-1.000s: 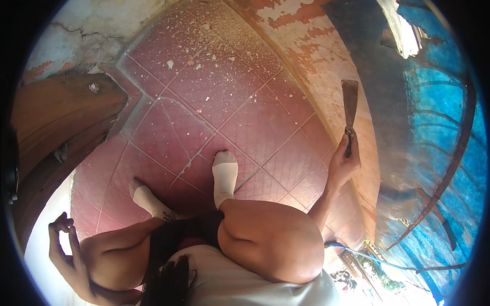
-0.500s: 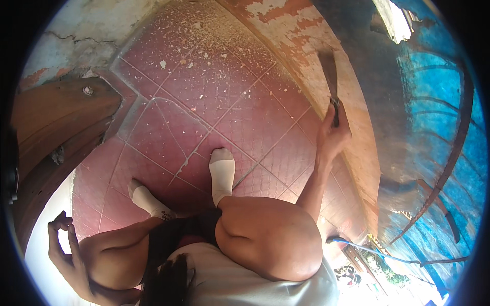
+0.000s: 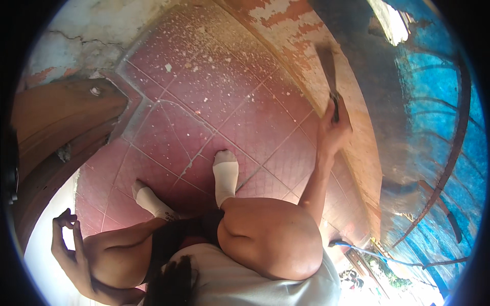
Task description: The person scrapes old paint from an exterior wall using a putty knife, working around the base of the wall and near a corner.
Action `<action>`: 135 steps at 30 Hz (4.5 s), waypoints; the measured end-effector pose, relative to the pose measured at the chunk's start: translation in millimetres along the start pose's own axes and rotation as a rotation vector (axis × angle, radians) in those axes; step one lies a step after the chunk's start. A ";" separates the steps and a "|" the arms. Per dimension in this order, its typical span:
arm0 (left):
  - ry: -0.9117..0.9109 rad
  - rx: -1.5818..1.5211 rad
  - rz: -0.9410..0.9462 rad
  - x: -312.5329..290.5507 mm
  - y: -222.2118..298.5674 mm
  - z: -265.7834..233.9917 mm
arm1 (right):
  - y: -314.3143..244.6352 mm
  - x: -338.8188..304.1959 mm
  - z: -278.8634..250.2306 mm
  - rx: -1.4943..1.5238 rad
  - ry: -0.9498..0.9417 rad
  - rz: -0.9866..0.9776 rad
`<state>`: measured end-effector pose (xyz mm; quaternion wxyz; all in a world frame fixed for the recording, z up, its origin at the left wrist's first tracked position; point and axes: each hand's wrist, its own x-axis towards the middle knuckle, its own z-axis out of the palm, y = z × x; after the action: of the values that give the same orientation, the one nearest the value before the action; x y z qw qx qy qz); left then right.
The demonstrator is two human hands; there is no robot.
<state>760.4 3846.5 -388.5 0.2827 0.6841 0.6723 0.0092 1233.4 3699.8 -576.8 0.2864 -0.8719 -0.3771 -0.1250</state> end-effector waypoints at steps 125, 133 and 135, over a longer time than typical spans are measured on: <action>-0.015 0.090 0.091 3.5 21.4 -1.8 | 69.0 -55.6 35.3 0.323 -0.120 0.294; -0.055 0.139 0.148 8.4 20.9 -3.0 | 56.9 -63.2 50.0 0.329 -0.125 0.226; -0.075 0.088 0.136 9.0 11.8 0.8 | 72.4 -77.2 49.2 0.342 -0.119 0.332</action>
<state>772.3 3855.3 -387.9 0.2763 0.7397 0.6130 -0.0269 1233.4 3643.8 -679.3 0.4236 -0.8665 -0.2608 0.0411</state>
